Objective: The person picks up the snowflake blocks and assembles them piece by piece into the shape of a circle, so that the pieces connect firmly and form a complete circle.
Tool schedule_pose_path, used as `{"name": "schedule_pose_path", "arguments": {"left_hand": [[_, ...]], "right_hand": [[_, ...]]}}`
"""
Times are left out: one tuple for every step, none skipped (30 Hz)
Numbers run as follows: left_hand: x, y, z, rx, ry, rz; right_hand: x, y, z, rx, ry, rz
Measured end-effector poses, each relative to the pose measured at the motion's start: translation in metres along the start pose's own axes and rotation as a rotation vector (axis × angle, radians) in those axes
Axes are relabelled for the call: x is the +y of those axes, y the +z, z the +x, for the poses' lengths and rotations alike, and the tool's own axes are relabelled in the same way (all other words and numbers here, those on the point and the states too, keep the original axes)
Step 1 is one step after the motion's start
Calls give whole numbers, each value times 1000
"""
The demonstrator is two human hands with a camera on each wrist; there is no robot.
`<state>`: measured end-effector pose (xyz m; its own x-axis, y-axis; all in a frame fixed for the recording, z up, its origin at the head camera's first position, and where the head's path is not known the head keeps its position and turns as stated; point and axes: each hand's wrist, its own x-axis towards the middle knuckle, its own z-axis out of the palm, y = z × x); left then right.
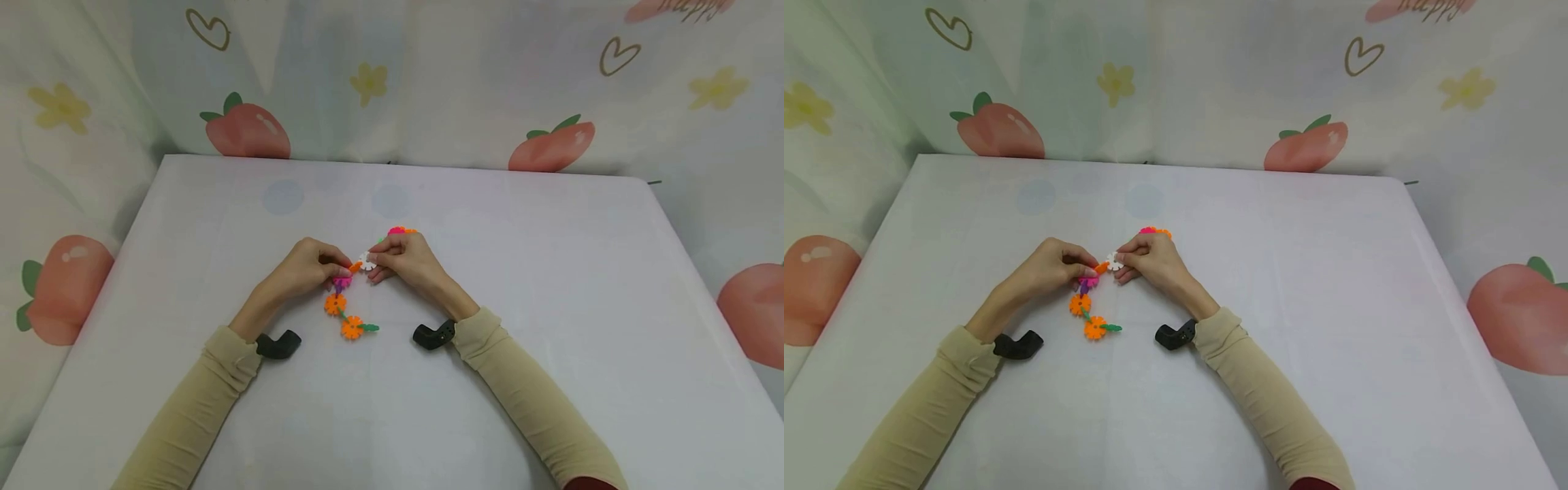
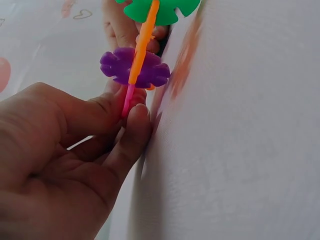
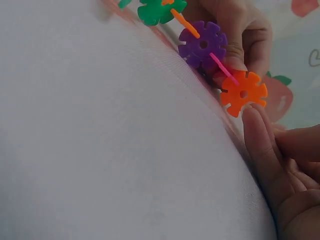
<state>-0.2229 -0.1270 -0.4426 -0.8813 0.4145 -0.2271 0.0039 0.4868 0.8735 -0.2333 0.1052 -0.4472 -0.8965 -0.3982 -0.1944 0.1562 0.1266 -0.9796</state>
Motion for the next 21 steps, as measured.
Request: {"name": "schedule_pose_path", "arguments": {"left_hand": [[0, 0, 0, 6, -3, -4], [0, 1, -1, 11, -7, -8], [0, 1, -1, 15, -8, -7], [0, 1, 0, 19, -4, 0], [0, 2, 0, 22, 2, 8], [0, 3, 0, 23, 7, 19], [1, 4, 0, 24, 16, 30], [2, 5, 0, 23, 22, 41], [3, 5, 0, 22, 31, 57], [3, 6, 1, 17, 35, 66], [4, 6, 1, 10, 35, 72], [5, 5, 1, 2, 37, 82], [6, 4, 1, -7, 37, 96], [6, 3, 1, -19, 30, 101], [6, 1, 0, -28, 27, 110], [7, 0, -1, -37, 25, 118], [8, -2, -2, -42, 28, 135], [8, -3, -3, -44, 32, 152], [9, -4, -4, -45, 35, 166], [10, -5, -5, -45, 36, 175], [10, -6, -6, -42, 42, 191]], "right_hand": [[0, 0, 1, -3, -2, 5], [0, 0, 1, -7, 0, 8], [0, 0, 2, -11, 2, 10], [0, 0, 2, -15, 7, 10], [0, -1, 2, -22, 11, 9], [0, -1, 2, -27, 15, 6], [-1, -1, 1, -29, 24, 1], [-1, -2, 1, -30, 32, -5], [-2, -2, 0, -32, 36, -18], [-2, -3, 0, -34, 43, -25], [-3, -3, 0, -36, 46, -33], [-3, -4, 0, -36, 46, -48], [-3, -4, -1, -41, 45, -63], [-4, -4, -1, -47, 42, -82], [-4, -4, 0, -54, 36, -99], [-4, -3, -1, -57, 30, -117], [-5, -3, -1, -57, 19, -149], [-6, -3, -1, -54, 5, -184], [-7, -3, -2, -43, -9, -222], [-8, -4, -3, -25, -26, -266], [-9, -6, -4, -6, -51, -313]]}}
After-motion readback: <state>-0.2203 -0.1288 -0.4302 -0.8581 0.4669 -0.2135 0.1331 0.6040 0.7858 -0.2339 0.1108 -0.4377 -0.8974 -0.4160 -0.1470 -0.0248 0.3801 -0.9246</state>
